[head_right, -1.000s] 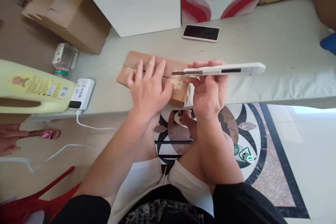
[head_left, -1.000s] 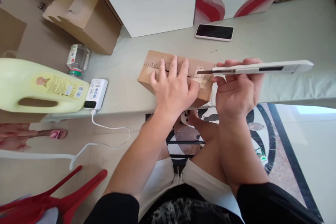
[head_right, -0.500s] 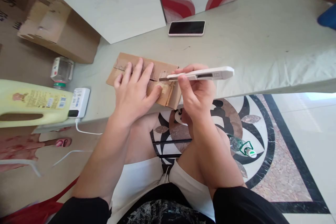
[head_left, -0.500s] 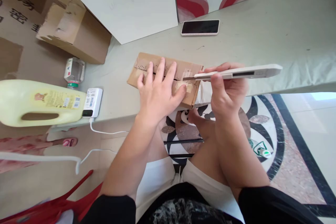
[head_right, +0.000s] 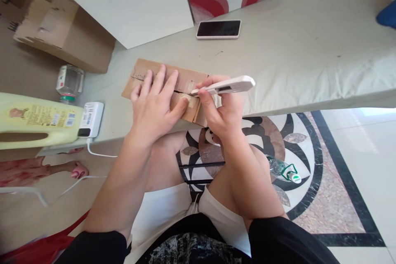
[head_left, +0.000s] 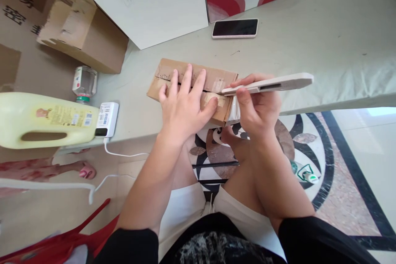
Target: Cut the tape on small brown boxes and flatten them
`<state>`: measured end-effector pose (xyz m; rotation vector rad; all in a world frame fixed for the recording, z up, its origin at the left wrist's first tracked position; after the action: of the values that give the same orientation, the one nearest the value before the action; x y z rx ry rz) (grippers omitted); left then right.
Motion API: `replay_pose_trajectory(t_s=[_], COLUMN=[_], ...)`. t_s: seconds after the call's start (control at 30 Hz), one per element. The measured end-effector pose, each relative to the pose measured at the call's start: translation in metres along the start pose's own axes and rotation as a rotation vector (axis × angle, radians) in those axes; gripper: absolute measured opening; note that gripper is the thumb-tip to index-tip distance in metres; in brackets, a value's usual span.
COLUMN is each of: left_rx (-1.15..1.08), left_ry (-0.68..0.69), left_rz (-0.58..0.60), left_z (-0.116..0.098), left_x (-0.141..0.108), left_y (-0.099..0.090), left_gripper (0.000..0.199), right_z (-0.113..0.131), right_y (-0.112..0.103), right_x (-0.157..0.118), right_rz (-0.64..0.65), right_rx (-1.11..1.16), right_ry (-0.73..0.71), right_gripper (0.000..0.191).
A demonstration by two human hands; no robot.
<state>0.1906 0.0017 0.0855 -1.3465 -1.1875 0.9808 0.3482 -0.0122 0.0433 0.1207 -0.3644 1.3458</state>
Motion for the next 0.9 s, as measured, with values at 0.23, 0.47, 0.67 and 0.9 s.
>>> replay_pose_trajectory(t_s=[0.23,0.47,0.67,0.9], left_rx=[-0.055,-0.170,-0.179,-0.167], left_ry=[-0.024,-0.007,0.076,0.076], left_rz=[-0.104,-0.167,-0.113,-0.168], left_z=[0.006,0.016,0.015,0.017], left_x=[-0.002,-0.008,-0.006,-0.011], left_y=[-0.003,-0.010,-0.011,-0.017], left_gripper=[0.058,0.029,0.034,0.025], right_z=[0.021,-0.026,-0.088,-0.046], right_y=[-0.053,-0.037,-0.006,-0.005], right_x=[0.001,0.017,0.011,0.019], right_rz=[-0.604,-0.209,0.086,0.102], right_rx=[0.132,-0.317,-0.440,-0.267], right_ry=[-0.153,0.061,0.363,0.221], right_gripper=[0.006,0.025,0.055,0.036])
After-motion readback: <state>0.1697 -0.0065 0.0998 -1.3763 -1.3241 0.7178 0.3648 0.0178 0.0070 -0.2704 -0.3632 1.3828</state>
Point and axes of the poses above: each hand's wrist, its own x-axis towards the middle knuckle, its own y-axis out of the palm, z = x × y, the point moved 8 cm from there along x, towards the middle knuckle, and after that the axes turned 2 degrees about y, right-handed, at the moved point
